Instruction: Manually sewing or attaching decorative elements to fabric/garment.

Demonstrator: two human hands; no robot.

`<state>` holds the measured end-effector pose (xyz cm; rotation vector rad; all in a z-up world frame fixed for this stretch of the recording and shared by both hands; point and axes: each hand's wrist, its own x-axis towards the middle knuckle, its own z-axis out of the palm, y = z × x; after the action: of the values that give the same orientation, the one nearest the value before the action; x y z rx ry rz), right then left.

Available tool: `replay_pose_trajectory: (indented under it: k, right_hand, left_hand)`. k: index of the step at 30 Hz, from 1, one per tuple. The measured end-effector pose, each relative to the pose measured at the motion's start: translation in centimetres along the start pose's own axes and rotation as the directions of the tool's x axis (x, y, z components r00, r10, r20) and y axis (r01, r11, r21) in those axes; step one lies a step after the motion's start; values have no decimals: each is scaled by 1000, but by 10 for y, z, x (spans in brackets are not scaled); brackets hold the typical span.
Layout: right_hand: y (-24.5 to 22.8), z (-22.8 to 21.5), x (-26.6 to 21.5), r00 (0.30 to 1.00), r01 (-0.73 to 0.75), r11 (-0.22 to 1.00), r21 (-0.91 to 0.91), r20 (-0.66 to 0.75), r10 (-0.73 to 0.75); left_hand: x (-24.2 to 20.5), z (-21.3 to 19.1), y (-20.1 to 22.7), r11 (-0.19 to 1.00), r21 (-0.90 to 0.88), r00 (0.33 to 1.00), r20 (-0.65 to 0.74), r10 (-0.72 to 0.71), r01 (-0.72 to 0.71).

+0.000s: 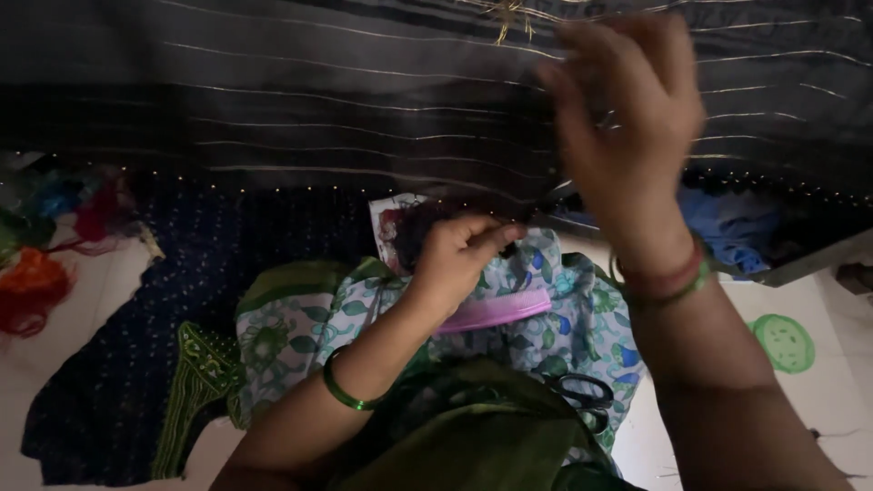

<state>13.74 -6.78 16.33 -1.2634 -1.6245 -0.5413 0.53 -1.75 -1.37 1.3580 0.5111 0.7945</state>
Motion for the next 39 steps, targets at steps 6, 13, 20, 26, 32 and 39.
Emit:
replay_pose_trajectory:
  k: [6,13,20,26,32,39]
  right_hand:
    - [20,29,11,968,241,950,-200,-17,-249]
    - [-12,6,-23,970,206,951,-230,-81,-230]
    - [-1,-9,-19,991,117,989,-92,-62,-123]
    - [13,18,10,988,144,982,-124,-33,-149]
    - [9,10,-8,999,42,987,-153,-13,-45]
    - [-43,-14,-82,990,53,994,-100,136,-39]
  left_hand:
    - [-6,-3,17,968,188,985,-5,172,-168]
    - [-1,-7,19,969,196,988,-16,153,-147]
    - [6,-2,6,960,213,979,-52,199,-184]
    - [5,0,11,962,205,979,-60,196,-180]
    - [5,-7,16,945,263,977,-34,210,-194]
    - [3,-8,28,961,232,988,-7,154,-148]
